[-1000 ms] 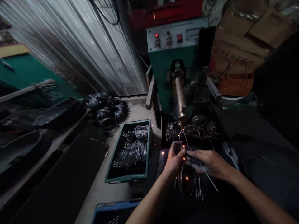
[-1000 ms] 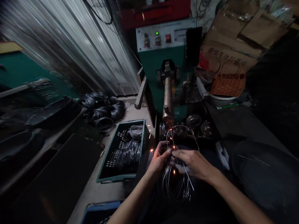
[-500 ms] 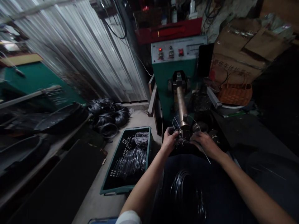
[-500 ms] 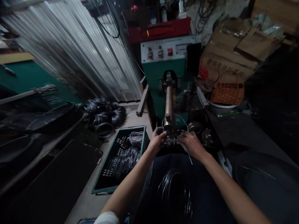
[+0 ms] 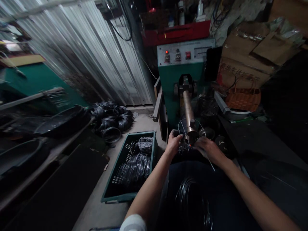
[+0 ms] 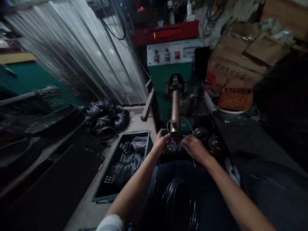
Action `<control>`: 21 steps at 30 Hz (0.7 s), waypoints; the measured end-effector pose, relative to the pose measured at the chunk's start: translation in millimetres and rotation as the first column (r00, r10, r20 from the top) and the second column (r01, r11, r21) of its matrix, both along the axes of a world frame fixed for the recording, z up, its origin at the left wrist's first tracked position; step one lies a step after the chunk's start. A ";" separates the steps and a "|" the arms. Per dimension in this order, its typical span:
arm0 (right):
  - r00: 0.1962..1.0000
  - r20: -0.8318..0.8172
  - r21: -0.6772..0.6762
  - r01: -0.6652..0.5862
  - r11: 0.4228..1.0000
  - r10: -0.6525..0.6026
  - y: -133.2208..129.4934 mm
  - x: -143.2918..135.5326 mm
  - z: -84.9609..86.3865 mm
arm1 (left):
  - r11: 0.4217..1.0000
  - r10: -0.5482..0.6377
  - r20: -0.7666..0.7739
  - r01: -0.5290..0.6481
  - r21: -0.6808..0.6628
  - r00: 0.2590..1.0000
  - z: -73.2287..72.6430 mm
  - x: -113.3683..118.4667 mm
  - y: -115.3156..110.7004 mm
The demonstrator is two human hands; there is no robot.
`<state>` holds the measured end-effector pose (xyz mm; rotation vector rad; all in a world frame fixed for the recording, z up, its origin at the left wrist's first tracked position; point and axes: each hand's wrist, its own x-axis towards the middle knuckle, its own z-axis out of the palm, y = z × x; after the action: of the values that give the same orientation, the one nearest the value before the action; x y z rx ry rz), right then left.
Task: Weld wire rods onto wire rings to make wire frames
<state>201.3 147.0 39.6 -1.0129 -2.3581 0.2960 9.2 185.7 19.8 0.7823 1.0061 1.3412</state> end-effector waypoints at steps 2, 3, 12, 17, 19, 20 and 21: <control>1.000 -0.025 -0.037 -0.001 0.999 0.000 -24.9 -4.2 3.5 | 0.999 -0.031 -0.001 0.031 -0.042 1.000 -0.3 -2.2 -12.4; 0.999 -0.048 -0.076 -0.022 0.997 0.018 -38.8 -5.3 6.3 | 0.996 -0.050 -0.002 0.050 -0.069 0.999 -1.6 -3.6 -21.3; 0.830 -0.434 -0.595 0.030 0.804 -0.351 -117.9 32.1 11.1 | 0.962 -0.205 -0.035 0.195 -0.191 0.978 -17.9 -10.7 -124.8; 0.913 -0.308 -0.596 0.036 0.802 -0.270 -135.9 35.2 -12.5 | 0.939 -0.192 -0.052 0.168 -0.300 0.980 -25.5 -7.4 -144.3; 0.976 -0.211 -0.485 -0.064 0.872 -0.046 -138.6 32.5 -16.4 | 0.930 -0.185 -0.041 0.162 -0.330 0.982 -27.3 -7.0 -147.2; 0.988 -0.148 -0.440 -0.111 0.891 0.049 -139.1 31.4 -17.5 | 0.928 -0.187 -0.042 0.163 -0.336 0.981 -27.6 -7.1 -148.3; 0.990 -0.082 -0.407 -0.142 0.902 0.119 -139.2 30.7 -18.4 | 0.927 -0.189 -0.047 0.163 -0.338 0.981 -27.5 -7.2 -149.4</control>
<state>232.0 7.7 21.3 -1.0138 -2.3679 0.8941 2.0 36.3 -7.7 0.6539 1.1598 0.9586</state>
